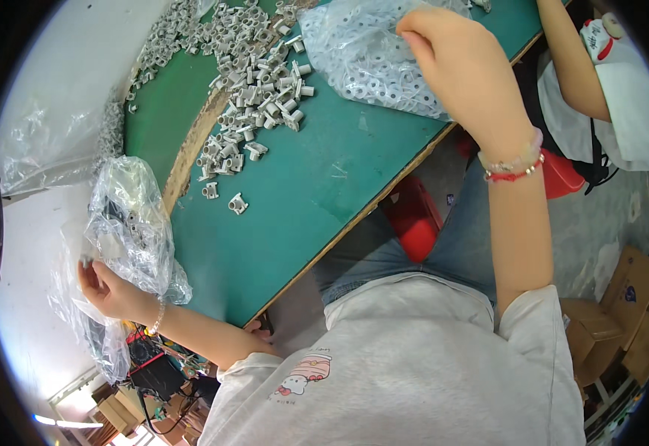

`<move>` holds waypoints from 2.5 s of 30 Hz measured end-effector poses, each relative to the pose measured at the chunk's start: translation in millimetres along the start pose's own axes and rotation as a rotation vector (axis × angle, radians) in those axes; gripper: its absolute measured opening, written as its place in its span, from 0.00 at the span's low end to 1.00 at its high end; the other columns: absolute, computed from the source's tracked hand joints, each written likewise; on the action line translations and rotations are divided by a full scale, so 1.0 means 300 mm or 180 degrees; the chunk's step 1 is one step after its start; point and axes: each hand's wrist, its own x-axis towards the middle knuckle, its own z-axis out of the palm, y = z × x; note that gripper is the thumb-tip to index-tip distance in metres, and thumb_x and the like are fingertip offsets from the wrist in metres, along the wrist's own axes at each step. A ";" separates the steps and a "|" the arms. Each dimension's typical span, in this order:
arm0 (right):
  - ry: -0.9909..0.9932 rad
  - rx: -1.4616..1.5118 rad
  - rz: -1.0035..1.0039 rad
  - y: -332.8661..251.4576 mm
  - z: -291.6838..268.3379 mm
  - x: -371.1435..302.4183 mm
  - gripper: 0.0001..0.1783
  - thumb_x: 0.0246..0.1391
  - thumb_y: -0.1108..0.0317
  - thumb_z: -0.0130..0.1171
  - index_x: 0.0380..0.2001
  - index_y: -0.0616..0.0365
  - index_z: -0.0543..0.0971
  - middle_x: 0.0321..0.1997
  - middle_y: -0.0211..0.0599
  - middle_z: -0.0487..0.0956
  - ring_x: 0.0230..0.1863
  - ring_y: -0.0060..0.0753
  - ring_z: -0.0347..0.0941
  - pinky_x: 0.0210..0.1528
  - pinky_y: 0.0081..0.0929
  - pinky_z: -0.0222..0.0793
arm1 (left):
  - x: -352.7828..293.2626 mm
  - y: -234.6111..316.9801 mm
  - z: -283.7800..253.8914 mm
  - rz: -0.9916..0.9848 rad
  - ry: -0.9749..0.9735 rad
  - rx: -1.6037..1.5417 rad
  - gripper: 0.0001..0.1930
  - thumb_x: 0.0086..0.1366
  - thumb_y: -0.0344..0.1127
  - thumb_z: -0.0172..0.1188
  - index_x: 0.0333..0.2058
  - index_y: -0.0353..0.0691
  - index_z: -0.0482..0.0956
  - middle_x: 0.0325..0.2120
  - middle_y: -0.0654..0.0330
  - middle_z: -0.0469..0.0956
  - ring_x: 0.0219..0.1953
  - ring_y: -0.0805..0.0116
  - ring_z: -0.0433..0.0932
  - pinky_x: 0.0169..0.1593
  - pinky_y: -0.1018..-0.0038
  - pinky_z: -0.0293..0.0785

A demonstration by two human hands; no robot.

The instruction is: Assembling small plastic electronic components by hand at a factory workbench.

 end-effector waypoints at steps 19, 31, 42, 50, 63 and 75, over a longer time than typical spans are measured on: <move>0.0948 0.0598 0.0048 -0.014 0.037 -0.038 0.06 0.54 0.72 0.60 0.35 0.60 0.80 0.27 0.27 0.80 0.32 0.18 0.75 0.35 0.18 0.67 | -0.242 0.245 0.144 0.0874 -0.3653 -0.0451 0.10 0.54 0.26 0.64 0.37 0.36 0.80 0.33 0.54 0.75 0.34 0.62 0.76 0.38 0.73 0.72; -0.0868 0.3672 0.0461 -0.314 0.143 -0.231 0.08 0.54 0.83 0.54 0.38 0.66 0.76 0.38 0.43 0.78 0.37 0.27 0.75 0.41 0.22 0.72 | -0.285 0.307 0.110 -0.1443 -0.3832 -0.1819 0.08 0.57 0.25 0.64 0.37 0.33 0.79 0.30 0.61 0.79 0.28 0.75 0.76 0.32 0.80 0.73; -0.1134 0.4413 0.0791 -0.351 0.242 -0.260 0.06 0.53 0.71 0.60 0.35 0.57 0.77 0.40 0.29 0.73 0.38 0.20 0.69 0.38 0.19 0.65 | -0.311 0.289 0.118 -0.3079 -0.4319 -0.3874 0.09 0.61 0.22 0.57 0.41 0.29 0.74 0.33 0.54 0.79 0.31 0.72 0.77 0.38 0.77 0.76; -0.2413 0.5598 0.1421 -0.321 0.215 -0.205 0.15 0.52 0.77 0.59 0.44 0.63 0.69 0.42 0.32 0.69 0.43 0.24 0.69 0.47 0.24 0.67 | -0.324 0.287 0.114 -0.3113 -0.4406 -0.3936 0.09 0.61 0.23 0.58 0.40 0.30 0.75 0.35 0.54 0.79 0.31 0.71 0.77 0.38 0.76 0.76; -0.2443 0.5737 0.1054 -0.333 0.244 -0.237 0.15 0.55 0.76 0.57 0.45 0.60 0.66 0.43 0.35 0.67 0.39 0.26 0.72 0.43 0.25 0.71 | -0.333 0.282 0.123 -0.3177 -0.4456 -0.4270 0.08 0.64 0.27 0.58 0.40 0.32 0.75 0.36 0.53 0.78 0.29 0.71 0.77 0.35 0.74 0.77; -0.0580 0.3295 0.0065 -0.337 0.213 -0.240 0.04 0.58 0.74 0.53 0.33 0.63 0.75 0.37 0.36 0.74 0.34 0.25 0.72 0.38 0.21 0.69 | -0.326 0.282 0.132 -0.3074 -0.4578 -0.4043 0.07 0.62 0.24 0.58 0.39 0.32 0.73 0.32 0.53 0.79 0.32 0.69 0.78 0.37 0.76 0.76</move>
